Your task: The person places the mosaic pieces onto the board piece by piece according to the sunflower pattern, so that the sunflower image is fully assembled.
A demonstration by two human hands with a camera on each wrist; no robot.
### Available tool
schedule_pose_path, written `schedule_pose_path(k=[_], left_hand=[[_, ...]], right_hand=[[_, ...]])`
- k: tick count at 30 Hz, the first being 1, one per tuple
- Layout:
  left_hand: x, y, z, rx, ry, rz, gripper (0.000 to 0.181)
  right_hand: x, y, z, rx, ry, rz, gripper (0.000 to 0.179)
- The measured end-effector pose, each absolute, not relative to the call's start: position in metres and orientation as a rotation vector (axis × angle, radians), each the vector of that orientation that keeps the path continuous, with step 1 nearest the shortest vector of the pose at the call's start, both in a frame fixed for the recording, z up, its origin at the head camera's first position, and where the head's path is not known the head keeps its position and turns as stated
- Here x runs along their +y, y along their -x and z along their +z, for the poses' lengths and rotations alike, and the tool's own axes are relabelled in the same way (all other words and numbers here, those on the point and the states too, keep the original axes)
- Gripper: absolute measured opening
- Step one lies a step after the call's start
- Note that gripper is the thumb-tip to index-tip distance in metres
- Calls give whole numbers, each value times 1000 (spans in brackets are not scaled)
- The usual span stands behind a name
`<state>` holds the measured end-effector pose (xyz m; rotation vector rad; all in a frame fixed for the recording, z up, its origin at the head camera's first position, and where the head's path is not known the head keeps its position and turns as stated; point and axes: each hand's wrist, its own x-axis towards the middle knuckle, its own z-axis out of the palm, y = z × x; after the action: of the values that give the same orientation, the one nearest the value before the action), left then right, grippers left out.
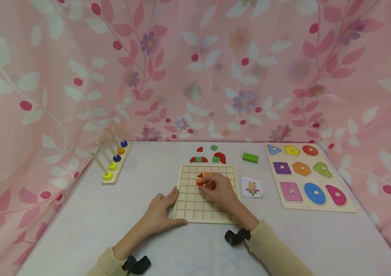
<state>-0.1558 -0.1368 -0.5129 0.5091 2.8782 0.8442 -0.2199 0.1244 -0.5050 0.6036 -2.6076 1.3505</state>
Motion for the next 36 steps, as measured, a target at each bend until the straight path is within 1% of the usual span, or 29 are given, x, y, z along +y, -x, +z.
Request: schedule_pose_path(k=[5,14,23,36], left_hand=[[-136,156,-513,2881,-517,847,115],[-137,155,-515,2887,-518,843,116],[-137,155,-514,2898,-523,831,115],[-137,156,-513,2894,-529,830,114]], right_hand=[[123,216,-508,-2644,-593,1306,16],[123,216,-514,-2613,-709,1203,17],[122,218,-515,-2579,-765,1141,19],[121,222,-515,-2609,-802,1103,15]])
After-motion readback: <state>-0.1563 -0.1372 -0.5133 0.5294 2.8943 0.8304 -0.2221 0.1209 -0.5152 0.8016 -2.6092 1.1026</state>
